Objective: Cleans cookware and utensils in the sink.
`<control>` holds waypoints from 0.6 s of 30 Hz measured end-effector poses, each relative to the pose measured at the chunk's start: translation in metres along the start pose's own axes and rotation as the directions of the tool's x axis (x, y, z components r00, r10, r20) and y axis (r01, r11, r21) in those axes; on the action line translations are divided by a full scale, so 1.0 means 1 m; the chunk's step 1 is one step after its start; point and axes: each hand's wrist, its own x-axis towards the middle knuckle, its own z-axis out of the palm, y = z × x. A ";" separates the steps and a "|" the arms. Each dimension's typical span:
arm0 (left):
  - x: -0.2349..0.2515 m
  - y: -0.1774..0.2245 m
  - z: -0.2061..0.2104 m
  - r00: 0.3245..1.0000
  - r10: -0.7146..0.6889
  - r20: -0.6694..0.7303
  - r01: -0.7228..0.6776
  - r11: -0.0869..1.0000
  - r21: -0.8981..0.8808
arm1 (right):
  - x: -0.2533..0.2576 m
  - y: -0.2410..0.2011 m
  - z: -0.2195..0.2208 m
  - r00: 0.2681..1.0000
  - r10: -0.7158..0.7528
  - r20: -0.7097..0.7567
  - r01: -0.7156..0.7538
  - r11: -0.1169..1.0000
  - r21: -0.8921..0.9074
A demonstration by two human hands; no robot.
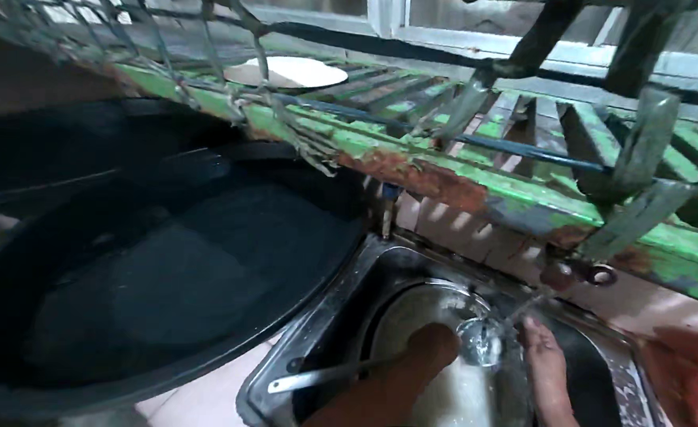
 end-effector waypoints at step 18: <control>0.028 -0.032 0.054 0.989 0.063 0.131 -0.069 0.997 0.040 | 0.010 -0.036 0.012 0.775 0.328 0.541 -0.454 0.884 0.114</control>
